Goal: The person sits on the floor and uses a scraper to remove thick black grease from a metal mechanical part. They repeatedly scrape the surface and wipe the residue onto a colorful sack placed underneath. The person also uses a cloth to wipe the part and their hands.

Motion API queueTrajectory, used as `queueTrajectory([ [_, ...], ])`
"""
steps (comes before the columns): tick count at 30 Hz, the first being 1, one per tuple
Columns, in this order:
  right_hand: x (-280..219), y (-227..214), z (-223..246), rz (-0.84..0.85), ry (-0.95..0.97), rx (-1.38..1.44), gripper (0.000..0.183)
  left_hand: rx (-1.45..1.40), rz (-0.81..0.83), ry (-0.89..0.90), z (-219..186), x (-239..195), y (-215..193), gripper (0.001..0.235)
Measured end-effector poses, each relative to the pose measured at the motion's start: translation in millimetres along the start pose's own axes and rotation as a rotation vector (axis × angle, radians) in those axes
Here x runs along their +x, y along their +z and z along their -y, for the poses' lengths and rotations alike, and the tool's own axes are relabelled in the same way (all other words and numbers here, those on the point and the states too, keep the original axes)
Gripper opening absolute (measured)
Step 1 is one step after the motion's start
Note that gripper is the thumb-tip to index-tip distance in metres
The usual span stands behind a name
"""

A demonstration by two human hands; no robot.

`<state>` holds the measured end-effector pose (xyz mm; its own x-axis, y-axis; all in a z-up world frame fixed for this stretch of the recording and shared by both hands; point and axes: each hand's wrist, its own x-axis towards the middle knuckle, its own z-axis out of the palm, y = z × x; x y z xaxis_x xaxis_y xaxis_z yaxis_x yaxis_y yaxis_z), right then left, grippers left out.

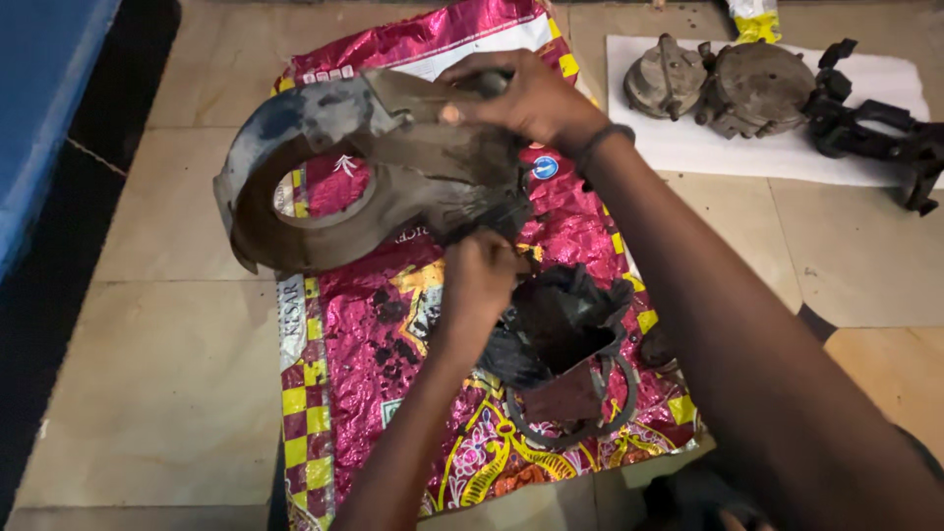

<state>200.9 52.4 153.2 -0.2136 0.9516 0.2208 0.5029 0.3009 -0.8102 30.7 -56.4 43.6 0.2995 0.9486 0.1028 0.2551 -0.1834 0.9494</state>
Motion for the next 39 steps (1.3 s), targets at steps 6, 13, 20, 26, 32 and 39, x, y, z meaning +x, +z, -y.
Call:
queueTrajectory([
  [6, 0, -1, -9, -0.017, -0.039, 0.004, 0.059, -0.185, -0.081, -0.081, 8, 1, -36, 0.012],
  [13, -1, 1, -3, -0.015, -0.008, 0.005, 0.059, -0.042, -0.150, 0.064, 3, -3, 5, 0.011],
  [20, -3, 3, -4, -0.008, -0.053, 0.028, 0.057, 0.069, -0.126, 0.091, 4, -5, -45, 0.010],
  [26, -4, 3, 1, -0.003, -0.013, 0.055, 0.057, -0.003, -0.026, -0.005, -3, -8, -10, 0.010],
  [32, -4, 3, -2, -0.019, 0.030, 0.079, 0.059, 0.137, -0.169, 0.154, 6, -4, -47, 0.011],
  [39, -4, 1, 0, -0.023, 0.001, -0.055, 0.058, 0.053, -0.035, 0.073, 1, -8, -7, 0.015],
])
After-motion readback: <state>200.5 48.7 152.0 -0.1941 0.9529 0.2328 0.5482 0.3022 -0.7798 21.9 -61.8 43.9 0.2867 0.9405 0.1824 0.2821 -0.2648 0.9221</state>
